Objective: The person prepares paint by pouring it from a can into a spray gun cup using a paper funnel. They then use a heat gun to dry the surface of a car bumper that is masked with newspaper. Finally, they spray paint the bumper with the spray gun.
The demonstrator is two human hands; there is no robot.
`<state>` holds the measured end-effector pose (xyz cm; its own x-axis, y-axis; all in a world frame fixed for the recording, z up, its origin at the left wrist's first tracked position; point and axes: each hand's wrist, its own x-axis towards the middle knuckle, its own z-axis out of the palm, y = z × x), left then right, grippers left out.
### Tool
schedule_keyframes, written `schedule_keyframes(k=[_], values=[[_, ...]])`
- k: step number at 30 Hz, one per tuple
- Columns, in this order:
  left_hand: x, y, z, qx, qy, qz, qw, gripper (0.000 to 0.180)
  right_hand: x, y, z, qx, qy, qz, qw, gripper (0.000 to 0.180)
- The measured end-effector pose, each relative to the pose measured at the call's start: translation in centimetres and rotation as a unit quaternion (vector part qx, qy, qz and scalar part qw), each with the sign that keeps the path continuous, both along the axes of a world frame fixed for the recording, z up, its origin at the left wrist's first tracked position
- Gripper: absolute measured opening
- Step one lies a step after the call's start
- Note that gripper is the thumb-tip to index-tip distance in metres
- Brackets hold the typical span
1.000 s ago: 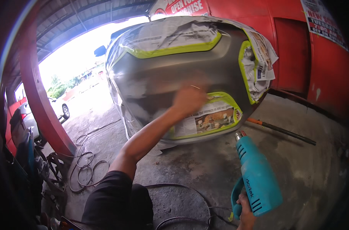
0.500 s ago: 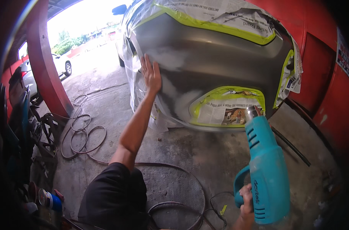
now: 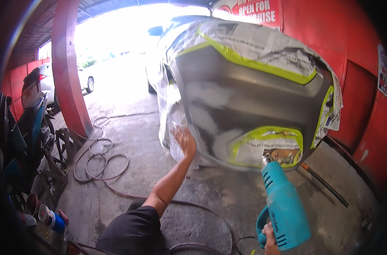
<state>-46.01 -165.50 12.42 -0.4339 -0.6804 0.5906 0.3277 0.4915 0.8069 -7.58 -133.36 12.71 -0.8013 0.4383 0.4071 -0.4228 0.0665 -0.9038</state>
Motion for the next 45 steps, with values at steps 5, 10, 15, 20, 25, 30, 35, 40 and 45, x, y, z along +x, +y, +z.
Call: schedule_keyframes(k=[5,10,15,20,25,30,35,40,45], values=[[-5.3,-0.9,23.0,-0.054,-0.048,-0.053,0.996,0.087,-3.3,0.9,4.1,0.031,0.135,-0.112,0.984,0.013],[-2.2,4.3,30.2,-0.291,0.010,-0.049,0.955,0.081,-6.4,5.4,9.6,-0.162,0.184,-0.180,0.953,0.015],[5.2,18.2,25.1,-0.582,0.165,0.015,0.796,0.063,-4.9,7.9,10.4,-0.141,0.207,-0.159,0.955,0.015],[5.3,27.0,24.7,-0.706,0.241,-0.067,0.663,0.058,0.3,8.6,6.7,-0.188,0.161,-0.217,0.944,0.014],[5.6,33.6,23.7,-0.733,0.211,-0.054,0.645,0.054,4.2,8.8,2.7,-0.260,0.153,-0.165,0.939,0.016],[3.5,32.6,21.7,-0.818,0.193,-0.079,0.536,0.058,8.7,9.6,1.2,-0.308,0.173,-0.198,0.914,0.012],[7.6,18.2,23.1,-0.620,0.201,-0.026,0.758,0.054,10.8,12.3,-0.4,-0.338,0.140,-0.311,0.877,0.020],[-4.6,-5.6,18.4,-0.316,-0.043,-0.063,0.946,0.068,9.7,12.7,-3.1,-0.370,0.121,-0.291,0.874,0.018],[-1.2,4.8,19.5,-0.366,0.119,-0.053,0.921,0.073,9.9,11.9,-5.0,-0.356,0.067,-0.269,0.892,0.018]])
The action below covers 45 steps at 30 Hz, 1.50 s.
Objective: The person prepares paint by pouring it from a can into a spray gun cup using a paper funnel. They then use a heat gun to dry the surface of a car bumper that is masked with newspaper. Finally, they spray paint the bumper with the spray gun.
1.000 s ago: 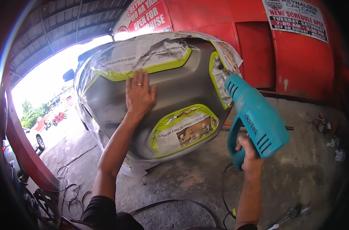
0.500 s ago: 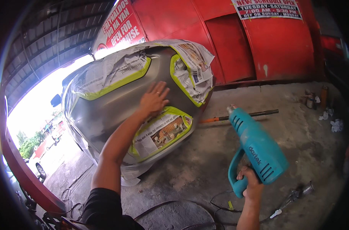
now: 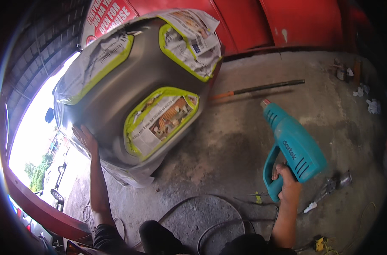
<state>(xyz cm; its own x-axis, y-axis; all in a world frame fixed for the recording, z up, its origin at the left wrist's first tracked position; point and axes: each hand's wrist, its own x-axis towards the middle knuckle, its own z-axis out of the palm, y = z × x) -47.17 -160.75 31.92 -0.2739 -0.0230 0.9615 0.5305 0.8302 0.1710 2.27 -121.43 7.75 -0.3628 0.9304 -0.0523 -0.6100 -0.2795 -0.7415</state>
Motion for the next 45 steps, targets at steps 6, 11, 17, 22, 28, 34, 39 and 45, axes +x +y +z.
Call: schedule_keyframes(k=[6,11,17,22,28,34,39,45], values=[[0.5,6.5,-1.3,-0.233,0.177,0.008,0.956,0.059,3.4,-1.3,-5.0,-0.117,-0.008,0.156,0.981,0.017],[5.0,-0.4,-3.2,-0.187,0.104,-0.011,0.977,0.055,2.0,-4.3,-7.3,-0.042,-0.111,0.198,0.973,0.014],[-0.1,-3.2,-12.5,-0.053,0.057,0.068,0.995,0.061,-2.8,-6.8,-6.4,0.198,-0.196,0.231,0.932,0.024],[4.7,4.5,-25.2,0.153,-0.128,0.078,0.977,0.064,-7.5,-9.7,-7.0,0.678,-0.229,0.028,0.697,0.021],[16.6,-2.3,-36.6,-0.466,-0.499,-0.189,0.705,0.077,-11.0,-14.2,-5.6,0.634,-0.230,0.215,0.706,0.034],[21.5,-4.7,-34.7,-0.688,-0.607,-0.279,0.284,0.082,-14.0,-17.9,-0.4,0.723,-0.340,0.271,0.536,0.042],[19.2,-4.9,-35.0,-0.520,-0.562,-0.361,0.533,0.077,-16.3,-19.2,1.4,0.543,-0.089,0.334,0.766,0.046],[19.7,-6.2,-34.8,-0.620,-0.564,-0.326,0.437,0.064,-17.1,-18.3,5.0,0.537,-0.093,0.329,0.771,0.038]])
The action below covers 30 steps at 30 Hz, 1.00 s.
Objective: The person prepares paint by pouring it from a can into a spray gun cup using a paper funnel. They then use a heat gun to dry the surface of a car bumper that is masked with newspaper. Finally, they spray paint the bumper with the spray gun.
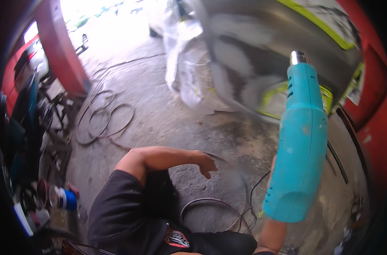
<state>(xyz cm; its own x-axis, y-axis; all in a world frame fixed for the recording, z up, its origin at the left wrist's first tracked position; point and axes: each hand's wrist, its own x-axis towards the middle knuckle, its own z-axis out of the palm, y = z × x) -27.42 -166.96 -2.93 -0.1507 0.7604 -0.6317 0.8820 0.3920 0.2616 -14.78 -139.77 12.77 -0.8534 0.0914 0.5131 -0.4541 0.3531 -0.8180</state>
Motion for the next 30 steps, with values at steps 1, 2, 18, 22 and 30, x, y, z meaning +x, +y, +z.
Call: schedule_keyframes(k=[1,2,18,22,30], values=[[-0.4,0.7,0.1,-0.022,0.008,-0.025,0.999,0.062,0.3,0.1,0.6,0.018,-0.008,0.017,1.000,0.036],[-0.9,2.6,0.9,-0.010,0.010,-0.013,1.000,0.061,1.1,0.8,1.7,0.038,-0.012,0.023,0.999,0.035],[0.0,4.4,-1.6,-0.006,-0.018,-0.123,0.992,0.052,-0.4,-3.4,5.5,0.447,0.271,-0.320,0.790,0.026],[-1.0,2.2,-0.9,0.033,0.003,-0.041,0.999,0.047,-0.2,2.7,-0.3,0.366,0.233,-0.198,0.879,0.035],[-1.6,1.6,-3.6,0.013,0.024,-0.025,0.999,0.045,2.9,1.6,-6.9,0.260,-0.111,-0.095,0.955,0.033]])
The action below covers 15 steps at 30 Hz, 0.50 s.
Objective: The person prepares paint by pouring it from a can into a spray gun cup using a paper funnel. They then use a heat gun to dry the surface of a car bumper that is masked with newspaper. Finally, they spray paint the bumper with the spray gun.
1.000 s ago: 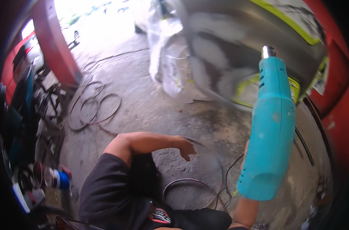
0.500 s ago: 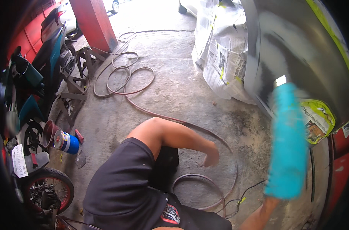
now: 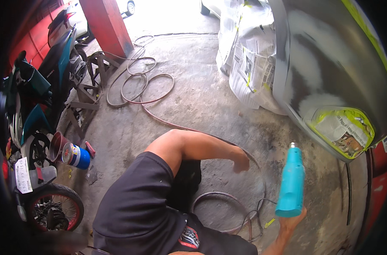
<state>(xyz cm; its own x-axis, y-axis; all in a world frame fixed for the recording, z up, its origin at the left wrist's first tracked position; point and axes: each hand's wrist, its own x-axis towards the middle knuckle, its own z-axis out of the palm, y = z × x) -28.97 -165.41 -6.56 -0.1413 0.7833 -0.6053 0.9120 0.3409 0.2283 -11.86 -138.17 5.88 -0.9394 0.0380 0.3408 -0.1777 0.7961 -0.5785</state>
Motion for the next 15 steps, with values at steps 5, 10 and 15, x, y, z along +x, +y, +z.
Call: schedule_keyframes(k=[5,10,15], values=[[-1.2,-0.4,-2.2,0.059,-0.009,-0.009,0.998,0.039,0.4,3.9,-5.3,-0.112,0.177,-0.241,0.947,0.018],[0.4,-0.3,1.0,-0.011,-0.013,0.040,0.999,0.038,0.9,3.1,-1.3,-0.302,0.186,-0.389,0.850,0.016],[1.9,2.3,2.1,-0.093,-0.033,0.001,0.995,0.050,1.0,0.1,-2.9,-0.014,0.193,-0.131,0.972,0.012]])
